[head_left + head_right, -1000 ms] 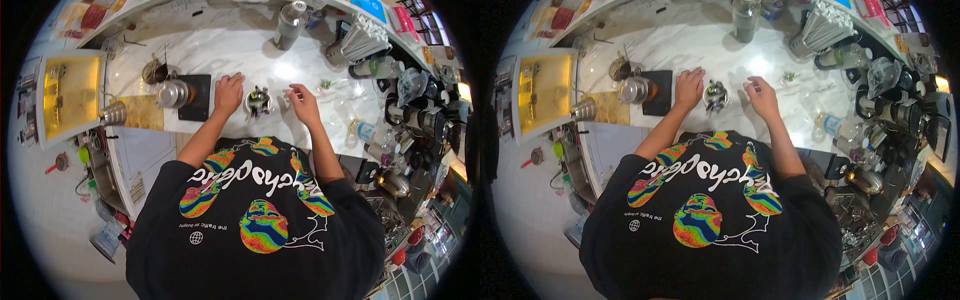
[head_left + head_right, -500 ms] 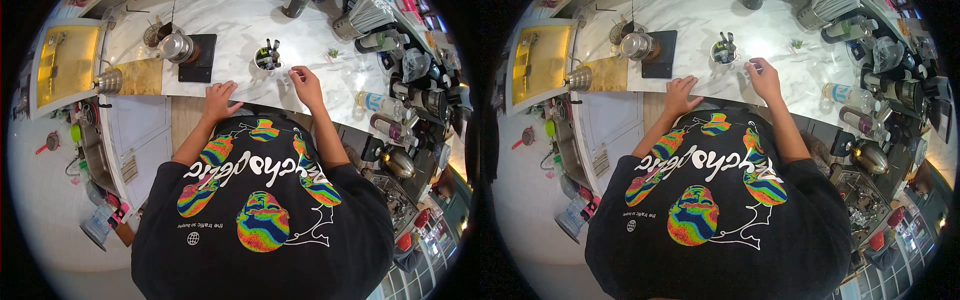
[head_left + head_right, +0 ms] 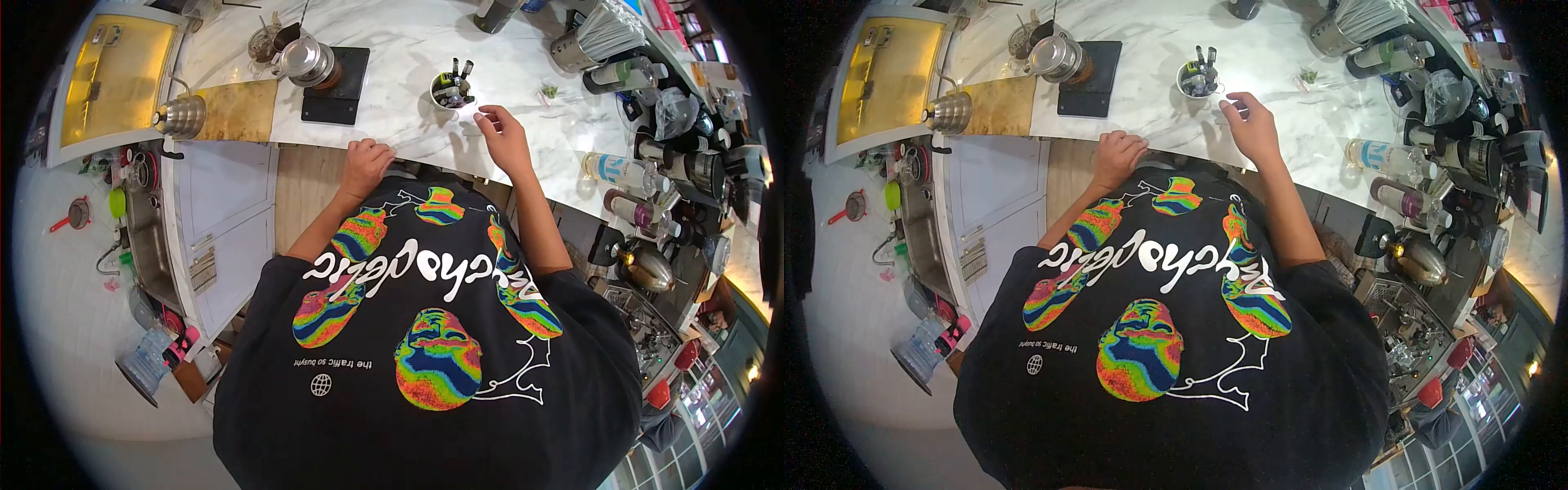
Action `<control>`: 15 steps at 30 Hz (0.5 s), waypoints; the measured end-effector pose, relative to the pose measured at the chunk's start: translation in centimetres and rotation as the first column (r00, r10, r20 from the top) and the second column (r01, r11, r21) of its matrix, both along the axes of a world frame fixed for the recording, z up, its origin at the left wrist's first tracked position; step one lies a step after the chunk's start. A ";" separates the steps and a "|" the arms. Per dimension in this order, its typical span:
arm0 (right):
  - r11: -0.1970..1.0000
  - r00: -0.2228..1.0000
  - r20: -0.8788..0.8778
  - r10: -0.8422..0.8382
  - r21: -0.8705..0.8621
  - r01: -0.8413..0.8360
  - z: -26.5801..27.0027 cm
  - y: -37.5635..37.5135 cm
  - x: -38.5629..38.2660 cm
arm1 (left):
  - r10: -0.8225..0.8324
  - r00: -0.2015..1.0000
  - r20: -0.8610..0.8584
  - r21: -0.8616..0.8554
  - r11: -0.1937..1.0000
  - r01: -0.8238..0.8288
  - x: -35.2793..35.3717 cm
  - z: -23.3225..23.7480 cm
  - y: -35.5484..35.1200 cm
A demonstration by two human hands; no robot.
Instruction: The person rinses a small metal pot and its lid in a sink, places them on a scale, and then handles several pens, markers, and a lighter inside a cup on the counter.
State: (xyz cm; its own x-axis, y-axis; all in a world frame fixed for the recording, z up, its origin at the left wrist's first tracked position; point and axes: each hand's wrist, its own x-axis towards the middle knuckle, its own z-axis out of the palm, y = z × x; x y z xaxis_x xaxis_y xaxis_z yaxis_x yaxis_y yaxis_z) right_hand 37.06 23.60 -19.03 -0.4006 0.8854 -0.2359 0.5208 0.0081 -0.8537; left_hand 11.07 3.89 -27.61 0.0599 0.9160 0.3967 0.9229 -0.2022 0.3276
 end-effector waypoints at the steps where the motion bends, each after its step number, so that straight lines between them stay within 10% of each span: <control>1: 1.000 1.000 0.001 0.004 0.001 -0.004 -0.3 -0.1 0.2 | 0.004 1.000 0.006 0.004 1.000 -0.004 0.2 0.0 -0.1; 15: 0.999 0.999 0.012 0.038 0.015 -0.038 -1.5 0.0 1.5 | 0.259 0.894 0.366 0.064 0.951 -0.302 2.4 6.1 3.2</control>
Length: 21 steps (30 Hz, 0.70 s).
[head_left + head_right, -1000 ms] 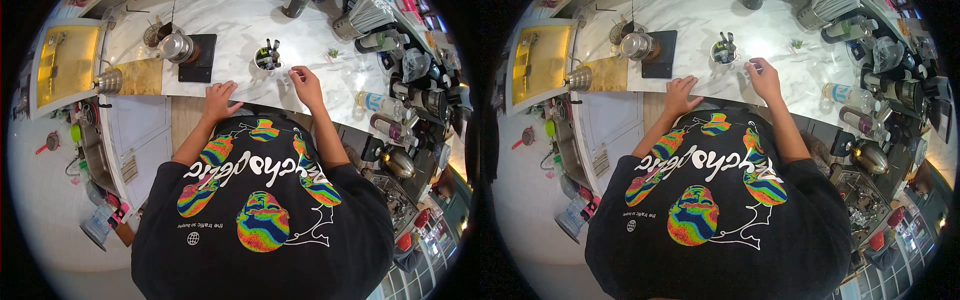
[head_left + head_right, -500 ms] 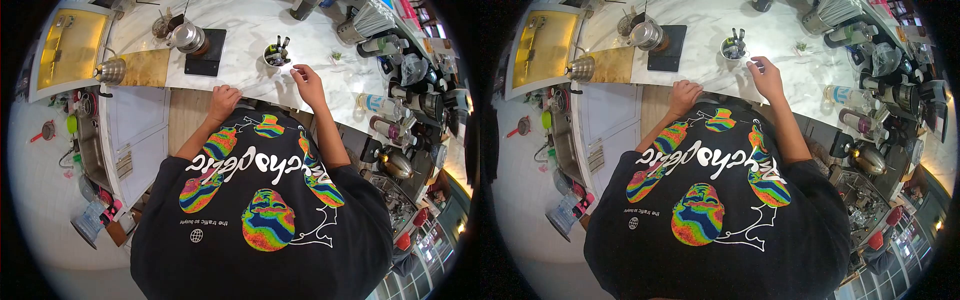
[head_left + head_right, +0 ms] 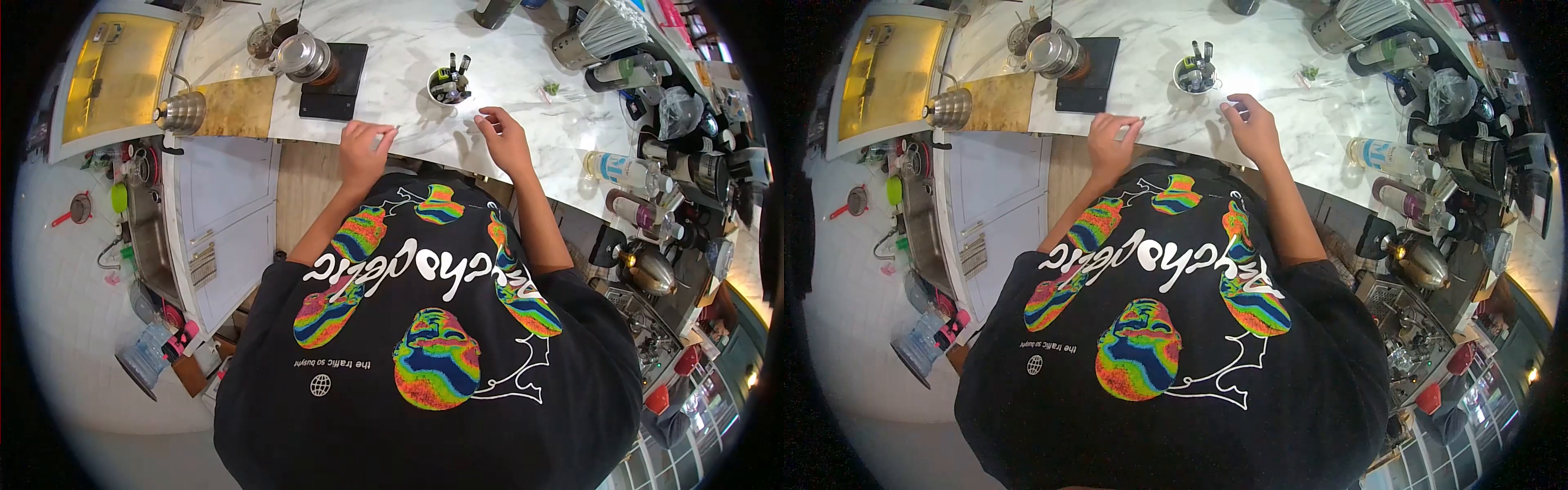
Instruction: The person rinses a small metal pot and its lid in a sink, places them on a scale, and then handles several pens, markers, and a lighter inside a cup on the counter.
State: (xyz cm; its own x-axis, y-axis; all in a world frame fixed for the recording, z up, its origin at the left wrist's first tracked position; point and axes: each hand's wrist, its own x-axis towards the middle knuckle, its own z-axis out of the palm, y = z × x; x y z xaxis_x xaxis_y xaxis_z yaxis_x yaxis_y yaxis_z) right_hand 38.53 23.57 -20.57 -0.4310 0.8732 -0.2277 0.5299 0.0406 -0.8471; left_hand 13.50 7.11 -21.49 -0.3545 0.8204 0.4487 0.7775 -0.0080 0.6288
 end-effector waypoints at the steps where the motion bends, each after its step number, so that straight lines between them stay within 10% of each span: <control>1: 1.000 1.000 0.000 0.001 0.005 -0.001 0.0 0.2 0.1 | 0.020 0.998 0.062 0.020 1.000 -0.021 0.3 1.3 0.9; 13: 1.000 1.000 -0.010 -0.014 0.024 0.014 0.6 2.3 1.4 | -0.004 0.969 0.248 -0.108 0.994 0.032 1.5 3.4 11.3; 21: 0.998 0.999 -0.023 -0.039 -0.051 0.038 0.6 3.9 2.8 | -0.392 0.920 -0.014 -0.124 0.914 0.387 0.8 4.8 14.4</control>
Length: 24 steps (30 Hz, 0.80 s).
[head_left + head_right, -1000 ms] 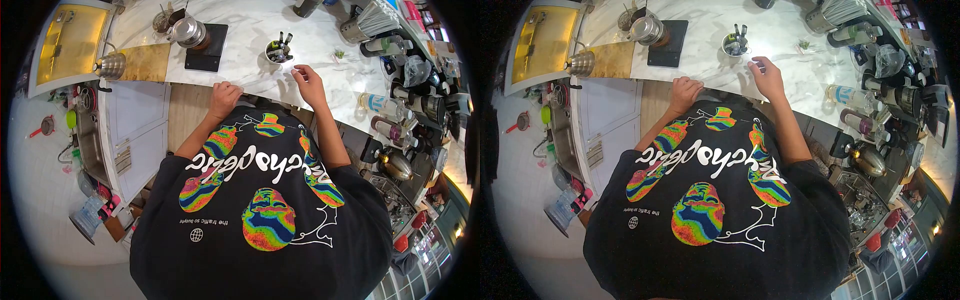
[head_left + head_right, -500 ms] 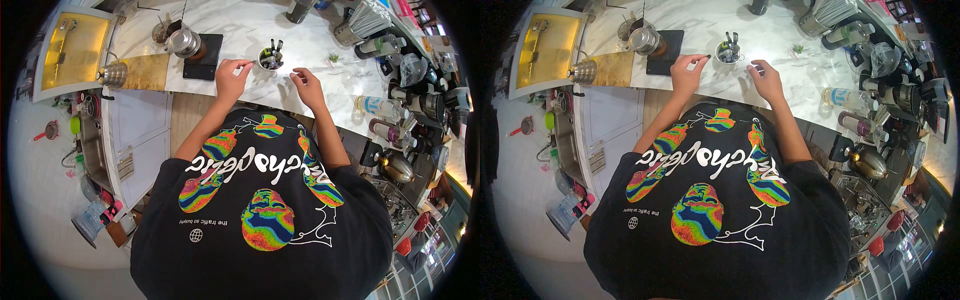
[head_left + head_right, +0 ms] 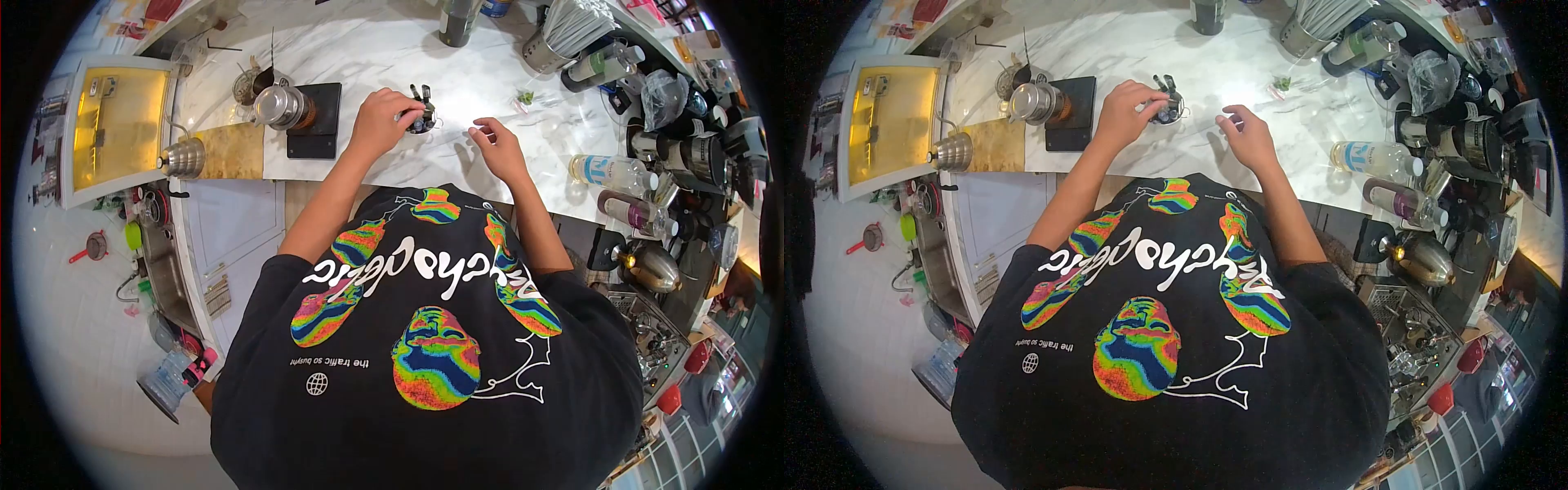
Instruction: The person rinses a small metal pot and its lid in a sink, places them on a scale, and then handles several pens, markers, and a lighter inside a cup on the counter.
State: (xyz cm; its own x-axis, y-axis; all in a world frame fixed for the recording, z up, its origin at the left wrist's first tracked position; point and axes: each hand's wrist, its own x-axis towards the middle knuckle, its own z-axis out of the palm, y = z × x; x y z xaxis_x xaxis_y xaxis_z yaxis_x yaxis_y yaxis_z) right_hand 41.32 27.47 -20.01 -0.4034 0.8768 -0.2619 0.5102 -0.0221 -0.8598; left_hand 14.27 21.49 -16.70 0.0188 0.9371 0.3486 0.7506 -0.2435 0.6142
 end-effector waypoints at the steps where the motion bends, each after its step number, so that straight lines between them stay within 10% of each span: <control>1: 1.000 1.000 -0.001 -0.003 -0.008 0.003 0.0 0.3 0.1 | -0.006 1.000 -0.002 -0.003 1.000 0.006 -0.1 0.2 0.5; 10: 1.000 0.999 -0.022 -0.025 -0.002 0.025 -1.6 2.2 0.4 | -0.106 0.991 -0.077 -0.035 0.994 0.104 -0.4 0.4 1.6; 24: 0.999 0.997 -0.069 0.026 -0.041 -0.028 1.0 2.2 -3.6 | 0.359 0.891 0.279 -0.260 0.921 -0.290 -1.4 -1.8 -3.3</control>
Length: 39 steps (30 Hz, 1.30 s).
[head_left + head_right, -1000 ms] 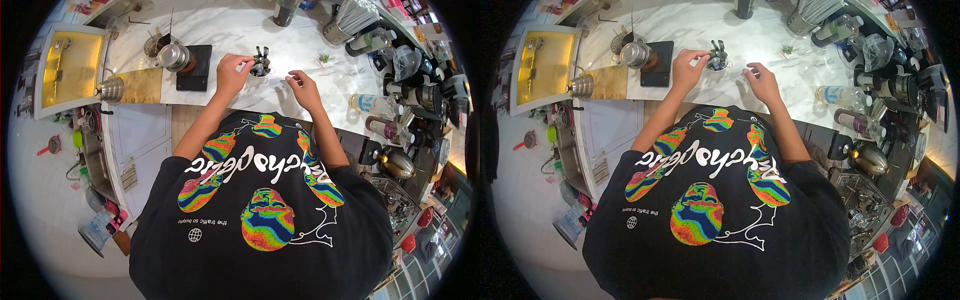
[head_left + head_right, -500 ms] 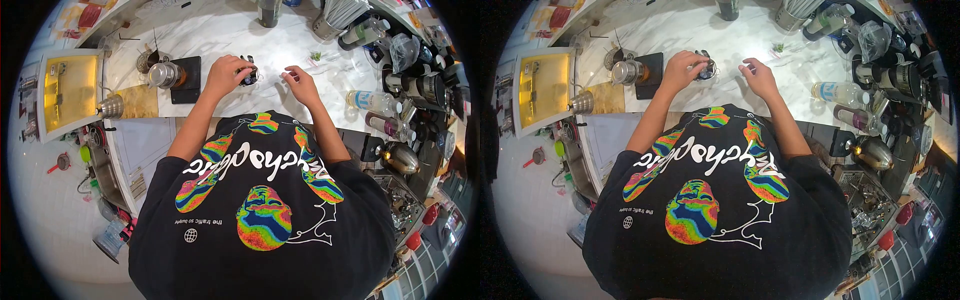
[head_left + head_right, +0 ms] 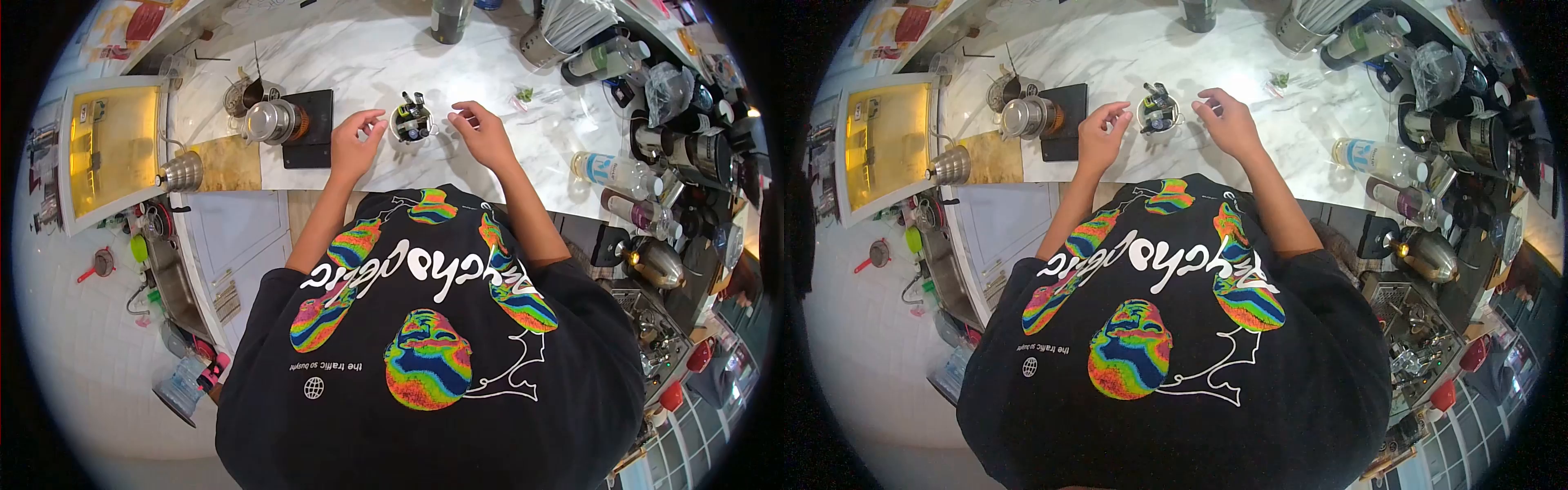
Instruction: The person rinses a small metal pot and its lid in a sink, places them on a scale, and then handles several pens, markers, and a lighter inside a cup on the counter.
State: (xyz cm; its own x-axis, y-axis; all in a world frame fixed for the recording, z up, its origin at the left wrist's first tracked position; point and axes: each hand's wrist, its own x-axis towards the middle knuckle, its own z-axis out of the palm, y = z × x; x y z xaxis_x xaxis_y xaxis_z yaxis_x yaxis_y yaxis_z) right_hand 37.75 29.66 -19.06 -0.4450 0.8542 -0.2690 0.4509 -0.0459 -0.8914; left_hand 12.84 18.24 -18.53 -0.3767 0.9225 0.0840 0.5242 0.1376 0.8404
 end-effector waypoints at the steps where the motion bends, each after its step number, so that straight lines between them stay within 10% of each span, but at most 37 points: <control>1: 1.000 1.000 -0.004 -0.001 -0.021 0.001 0.1 0.1 -0.1 | 0.010 1.000 0.002 -0.003 1.000 -0.010 -0.3 -0.1 0.1; 13: 0.999 0.994 -0.095 -0.047 -0.012 0.046 -1.1 3.7 -2.9 | 0.280 0.960 0.021 -0.018 0.960 -0.279 -7.2 -3.9 13.2; 19: 0.998 0.993 -0.116 -0.034 -0.060 0.028 -1.2 5.2 -4.1 | 0.322 0.862 -0.391 -0.072 0.923 -0.377 -14.2 -6.8 21.6; 39: 0.941 0.980 -0.166 -0.108 -0.334 0.047 -5.4 7.7 -5.3 | 0.053 0.702 -0.710 -0.292 0.885 -0.362 -22.2 -8.8 29.3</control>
State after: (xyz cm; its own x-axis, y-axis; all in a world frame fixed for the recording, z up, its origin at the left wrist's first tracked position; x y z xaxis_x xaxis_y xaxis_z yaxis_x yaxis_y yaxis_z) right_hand 32.49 37.40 -24.41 -0.4475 0.7664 -0.4608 0.2680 -0.3767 -0.8867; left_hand -9.38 47.50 -27.30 -0.5473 0.8353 0.0520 0.8333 0.5382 0.1262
